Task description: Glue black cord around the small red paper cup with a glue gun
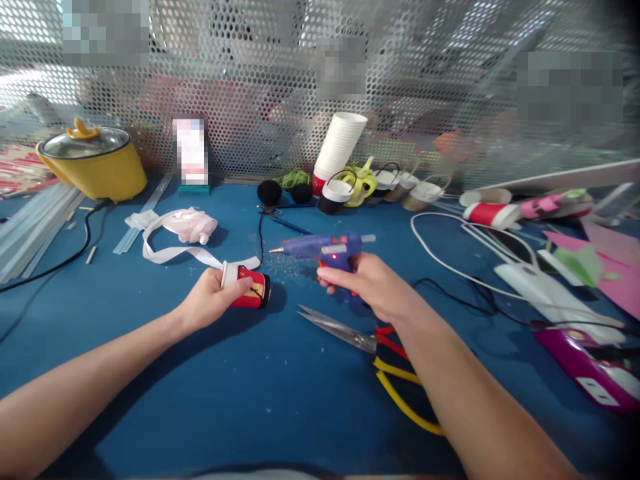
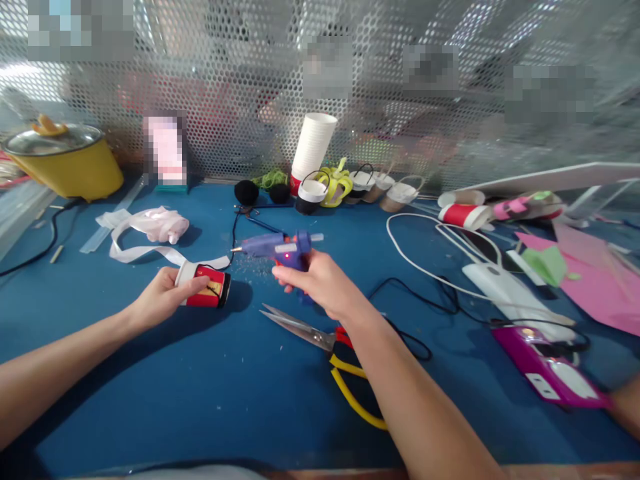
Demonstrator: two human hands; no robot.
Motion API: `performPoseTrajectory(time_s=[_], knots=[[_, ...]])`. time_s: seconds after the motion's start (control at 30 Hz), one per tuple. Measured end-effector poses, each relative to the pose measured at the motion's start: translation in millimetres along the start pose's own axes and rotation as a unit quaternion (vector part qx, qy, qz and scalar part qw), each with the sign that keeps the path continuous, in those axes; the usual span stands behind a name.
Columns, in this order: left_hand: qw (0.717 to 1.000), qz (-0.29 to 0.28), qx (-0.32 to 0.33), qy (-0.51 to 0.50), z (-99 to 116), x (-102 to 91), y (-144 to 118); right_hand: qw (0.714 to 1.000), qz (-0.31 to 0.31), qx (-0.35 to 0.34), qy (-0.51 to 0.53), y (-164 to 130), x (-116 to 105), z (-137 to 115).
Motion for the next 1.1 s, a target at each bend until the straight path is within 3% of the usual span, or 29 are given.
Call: performPoseTrajectory(time_s=[0.3,0.63,0.93,1.1], knots=[[0.998,0.024,-0.06,-0.023,-16.9,-8.1,4.8,0.989,-0.053,0.003,-0.136,-21.1,27.5,-17.2],[0.997,0.009,-0.074,-0.021,-16.8,-6.3,5.5,0.944,-0.048,-0.101,-0.311,-28.5,36.0,-37.4],[0.997,0.006,-0.071,-0.033,-20.7,-7.1,6.2,0.925,-0.057,-0.136,-0.351,-35.4,41.1,-50.6],[0.998,0.009,-0.061,-0.027,-18.5,-8.0,6.0,0.913,-0.076,-0.119,-0.382,-37.7,43.6,-54.1]])
Point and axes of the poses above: each hand's wrist, its own y-axis towards the middle knuckle, its own x-axis out of the palm, z = x × y, the point moved 8 cm from there along y, towards the middle knuckle, and after that the axes turned 7 degrees about -z, right-handed, at the moved point
